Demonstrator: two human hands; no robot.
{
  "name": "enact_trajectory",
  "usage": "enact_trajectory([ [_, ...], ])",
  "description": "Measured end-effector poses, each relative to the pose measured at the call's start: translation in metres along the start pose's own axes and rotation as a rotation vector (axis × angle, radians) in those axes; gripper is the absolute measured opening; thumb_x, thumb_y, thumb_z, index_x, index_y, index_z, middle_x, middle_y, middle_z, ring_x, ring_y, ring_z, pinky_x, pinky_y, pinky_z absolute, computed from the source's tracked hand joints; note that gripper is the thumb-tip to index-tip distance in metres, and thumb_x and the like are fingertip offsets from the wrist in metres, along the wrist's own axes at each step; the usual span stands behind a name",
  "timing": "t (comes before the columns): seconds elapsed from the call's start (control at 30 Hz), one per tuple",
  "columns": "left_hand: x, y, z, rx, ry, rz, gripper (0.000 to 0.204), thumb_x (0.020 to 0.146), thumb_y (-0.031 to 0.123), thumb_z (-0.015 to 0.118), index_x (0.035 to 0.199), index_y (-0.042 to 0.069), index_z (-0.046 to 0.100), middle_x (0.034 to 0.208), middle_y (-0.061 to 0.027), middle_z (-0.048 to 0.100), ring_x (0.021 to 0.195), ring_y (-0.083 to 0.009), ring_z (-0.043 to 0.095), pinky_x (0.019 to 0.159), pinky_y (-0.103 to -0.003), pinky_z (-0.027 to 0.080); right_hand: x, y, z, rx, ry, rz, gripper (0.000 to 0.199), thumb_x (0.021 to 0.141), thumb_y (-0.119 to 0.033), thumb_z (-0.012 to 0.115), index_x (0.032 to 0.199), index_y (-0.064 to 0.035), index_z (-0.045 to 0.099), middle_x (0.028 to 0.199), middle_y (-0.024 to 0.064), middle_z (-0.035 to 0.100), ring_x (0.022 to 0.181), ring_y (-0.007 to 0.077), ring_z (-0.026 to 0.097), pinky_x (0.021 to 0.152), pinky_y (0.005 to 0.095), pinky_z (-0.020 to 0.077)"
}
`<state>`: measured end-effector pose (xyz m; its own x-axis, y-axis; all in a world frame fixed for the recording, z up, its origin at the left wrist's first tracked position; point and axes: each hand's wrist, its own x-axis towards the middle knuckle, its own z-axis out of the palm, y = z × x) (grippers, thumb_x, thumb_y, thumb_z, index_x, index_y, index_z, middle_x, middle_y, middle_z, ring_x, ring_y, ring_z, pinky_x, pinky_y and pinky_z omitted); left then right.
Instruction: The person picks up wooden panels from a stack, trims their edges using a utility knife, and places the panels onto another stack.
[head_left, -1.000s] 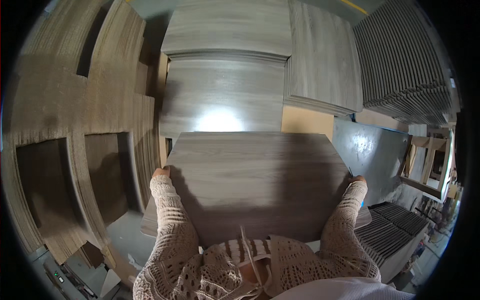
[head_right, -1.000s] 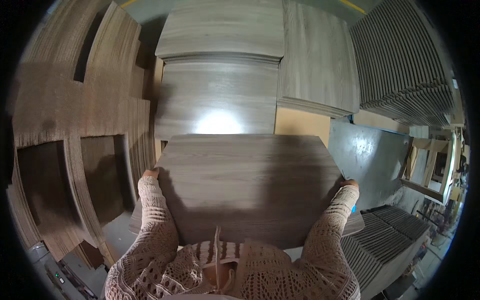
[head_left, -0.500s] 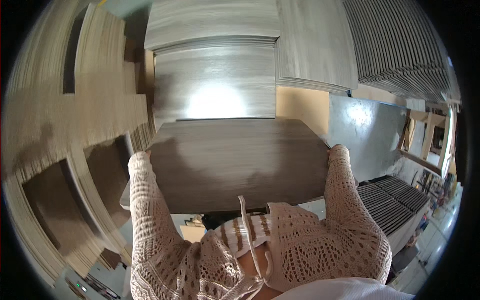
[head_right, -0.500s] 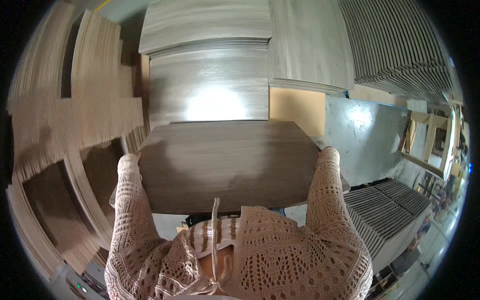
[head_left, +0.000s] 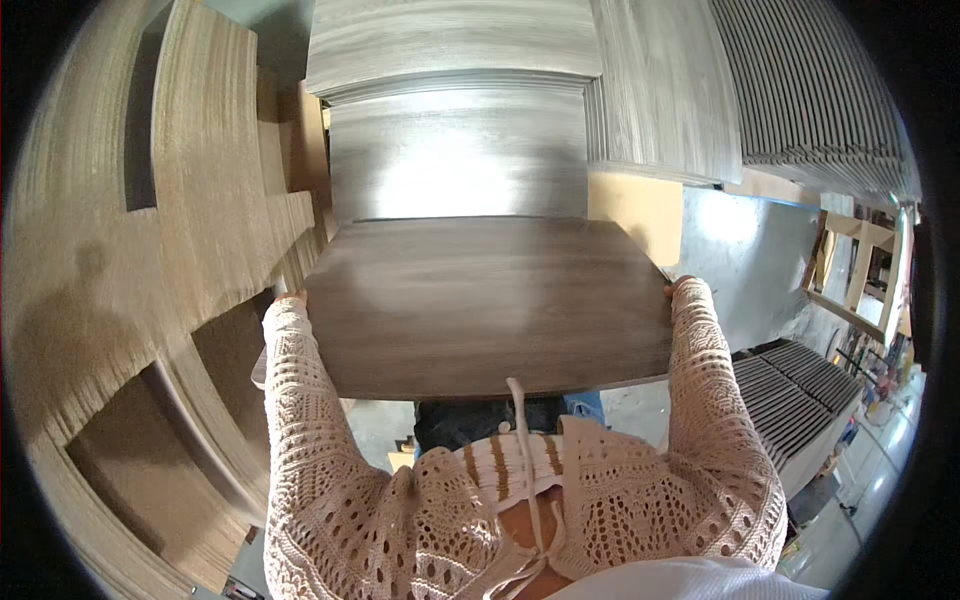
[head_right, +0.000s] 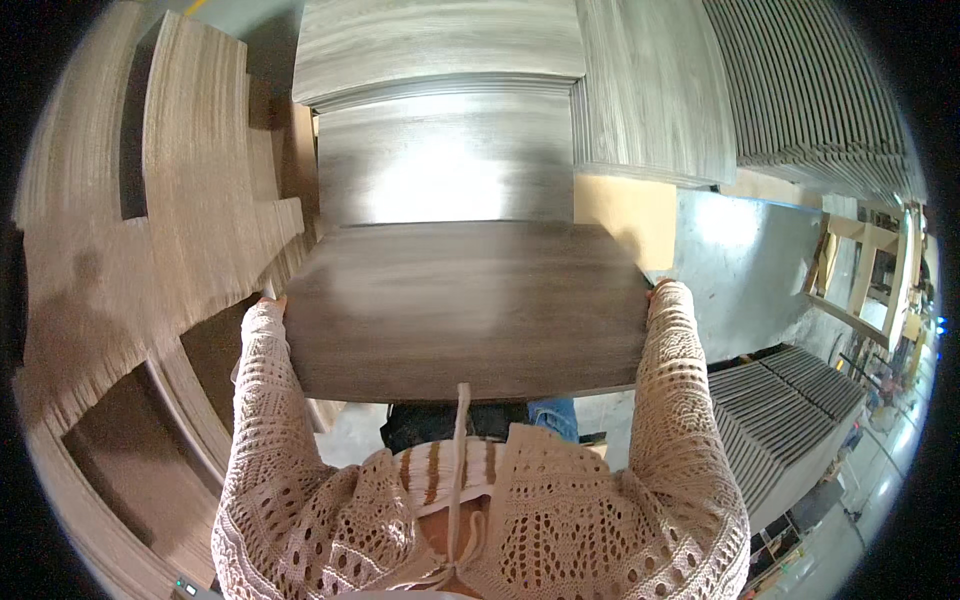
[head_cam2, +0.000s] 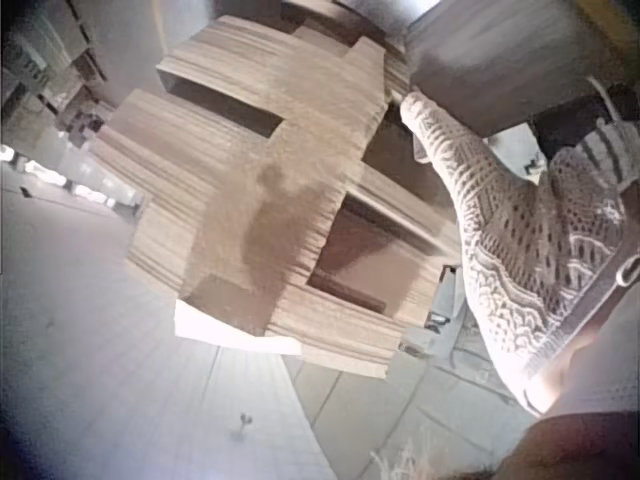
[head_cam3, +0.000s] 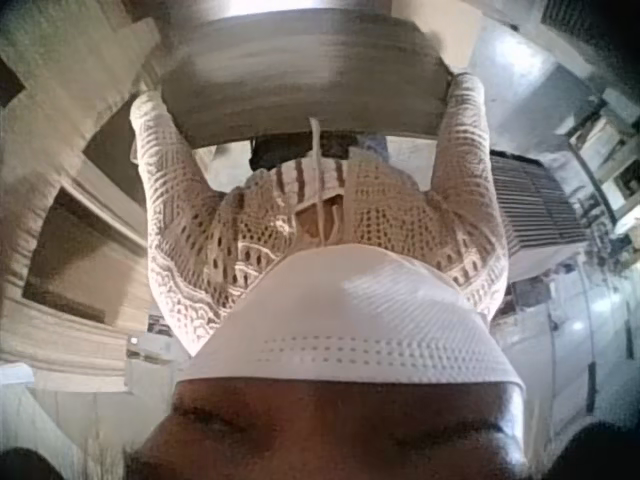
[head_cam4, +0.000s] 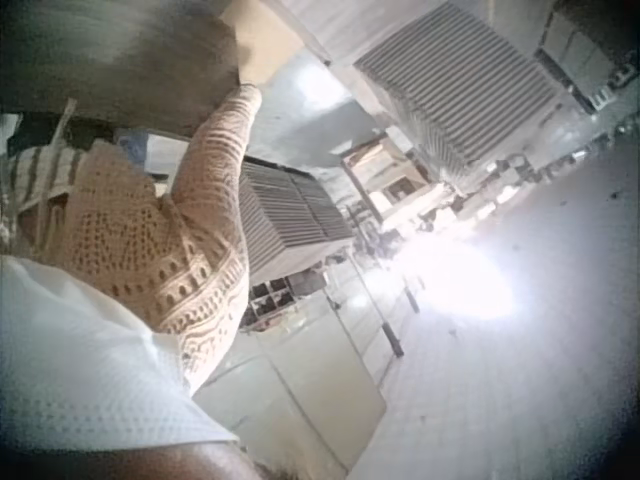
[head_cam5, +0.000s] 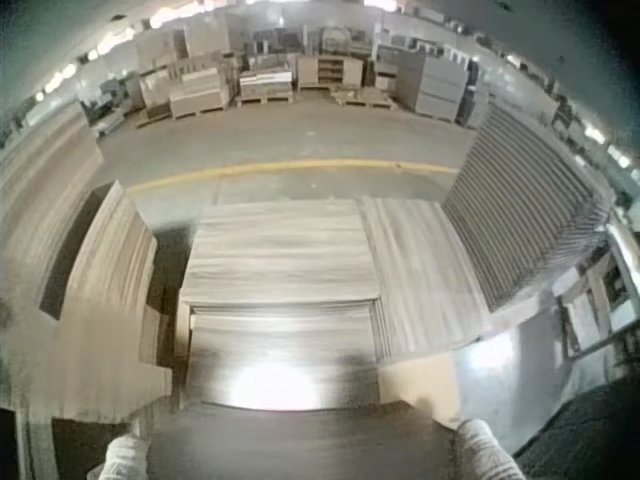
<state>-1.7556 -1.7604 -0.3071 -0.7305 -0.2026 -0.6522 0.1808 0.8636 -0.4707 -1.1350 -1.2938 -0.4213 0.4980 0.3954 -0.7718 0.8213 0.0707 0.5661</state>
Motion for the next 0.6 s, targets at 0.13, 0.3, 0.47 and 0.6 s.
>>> enact_trajectory([
  [0.13,0.037,-0.017,-0.008,0.008,-0.031,-0.082,0.063,0.085,0.056,0.042,0.124,0.008,0.054,0.13,-0.0144,0.049,0.121,-0.0335,0.046,0.101,-0.045,0.036,-0.076,-0.047,-0.02,-0.136,0.059,-0.207,0.059,0.076,-0.044,0.069,0.12,-0.0061,0.057,0.13,0.0131,0.05,0.12,0.0291,0.047,0.099,0.0441,0.0374],
  [0.3,0.063,-0.005,-0.017,0.093,-0.001,0.102,0.064,0.087,0.055,0.038,0.131,0.01,0.046,0.137,-0.0136,0.041,0.126,-0.0335,0.04,0.104,-0.043,0.032,0.011,-0.038,0.0,-0.043,0.043,-0.072,0.062,0.073,-0.05,0.069,0.116,-0.0063,0.06,0.122,0.0118,0.057,0.113,0.029,0.053,0.094,0.0438,0.0422],
  [0.47,0.076,-0.021,-0.039,0.13,0.023,0.065,0.068,0.083,0.06,0.042,0.131,0.012,0.046,0.137,-0.0153,0.041,0.125,-0.0335,0.041,0.104,-0.043,0.032,-0.036,-0.111,-0.025,-0.076,-0.001,-0.115,0.062,0.073,-0.05,0.068,0.115,-0.0061,0.06,0.12,0.0118,0.058,0.112,0.029,0.054,0.093,0.043,0.0425],
  [0.6,0.073,-0.019,-0.058,0.153,-0.042,0.05,0.071,0.081,0.062,0.044,0.131,0.012,0.046,0.137,-0.0156,0.041,0.125,-0.0335,0.041,0.104,-0.043,0.032,-0.051,-0.114,-0.035,-0.114,-0.034,-0.14,0.062,0.073,-0.051,0.068,0.115,-0.006,0.061,0.12,0.0119,0.058,0.112,0.029,0.054,0.093,0.0423,0.0427],
])
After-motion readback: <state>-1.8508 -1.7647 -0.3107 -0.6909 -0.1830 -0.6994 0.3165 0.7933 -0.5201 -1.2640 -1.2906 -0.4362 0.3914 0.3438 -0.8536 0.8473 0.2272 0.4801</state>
